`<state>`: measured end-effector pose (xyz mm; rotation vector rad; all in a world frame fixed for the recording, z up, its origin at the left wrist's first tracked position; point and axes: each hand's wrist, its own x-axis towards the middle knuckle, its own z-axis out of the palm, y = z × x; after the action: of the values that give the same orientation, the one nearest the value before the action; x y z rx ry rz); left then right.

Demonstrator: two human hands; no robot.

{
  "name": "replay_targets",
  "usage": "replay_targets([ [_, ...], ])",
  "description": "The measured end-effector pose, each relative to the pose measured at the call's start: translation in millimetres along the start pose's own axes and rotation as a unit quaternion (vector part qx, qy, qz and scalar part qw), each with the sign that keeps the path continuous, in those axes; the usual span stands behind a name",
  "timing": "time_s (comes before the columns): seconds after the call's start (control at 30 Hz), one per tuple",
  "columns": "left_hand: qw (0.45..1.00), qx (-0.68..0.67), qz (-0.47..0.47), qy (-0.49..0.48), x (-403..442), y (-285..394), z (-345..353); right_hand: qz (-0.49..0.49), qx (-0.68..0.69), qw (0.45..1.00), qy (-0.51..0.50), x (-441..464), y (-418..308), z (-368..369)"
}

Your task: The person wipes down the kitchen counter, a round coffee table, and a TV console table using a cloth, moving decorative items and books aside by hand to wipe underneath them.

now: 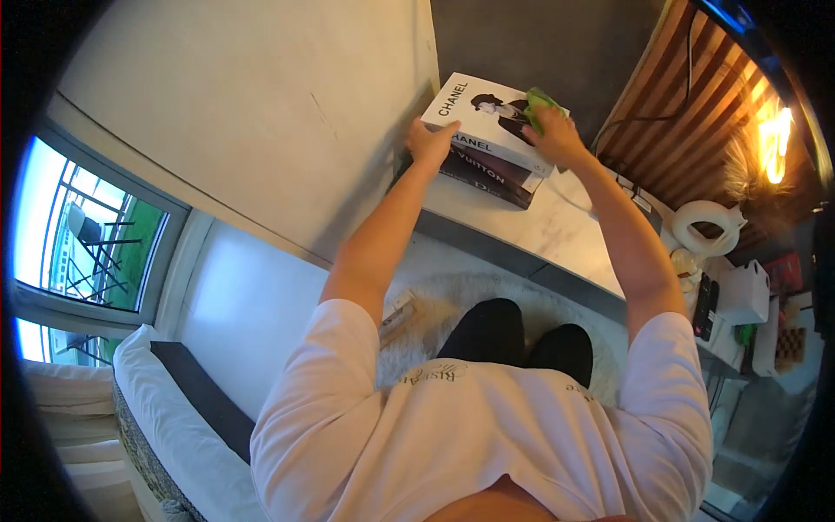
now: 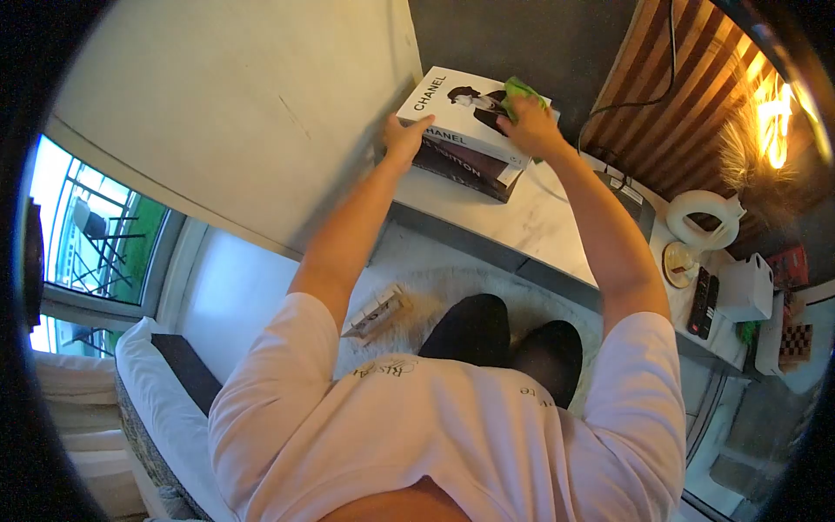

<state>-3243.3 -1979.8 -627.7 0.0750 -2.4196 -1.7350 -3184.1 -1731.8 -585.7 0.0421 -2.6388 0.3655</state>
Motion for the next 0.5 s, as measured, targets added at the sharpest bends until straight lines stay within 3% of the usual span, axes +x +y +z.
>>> replay_targets([
  [0.07,1.0,-0.007,-0.01,0.007,2.2,-5.4,4.2,-0.064,-0.117,0.989,-0.068,-7.5,-1.4,16.3],
  [0.1,1.0,-0.009,-0.015,0.01,1.6,-6.2,6.3,-0.019,-0.09,0.991,-0.096,3.6,7.0,24.1],
  [0.2,1.0,-0.015,-0.012,0.006,7.6,-12.2,8.5,-0.037,-0.073,0.993,-0.083,29.7,1.9,33.3],
  [0.23,1.0,-0.024,-0.011,-0.007,11.3,-14.8,8.0,-0.062,-0.021,0.987,-0.149,35.9,-10.7,27.3],
  [0.37,0.998,-0.042,-0.007,-0.037,9.7,-15.1,1.6,-0.276,0.154,0.937,-0.151,56.5,-72.8,71.6],
  [0.47,0.999,-0.033,0.016,0.003,19.5,-33.6,12.8,-0.218,0.168,0.943,-0.186,96.4,-88.3,92.7],
  [0.5,0.999,-0.026,0.029,0.02,21.2,-37.9,16.3,-0.227,0.14,0.952,-0.148,113.1,-83.1,105.4],
])
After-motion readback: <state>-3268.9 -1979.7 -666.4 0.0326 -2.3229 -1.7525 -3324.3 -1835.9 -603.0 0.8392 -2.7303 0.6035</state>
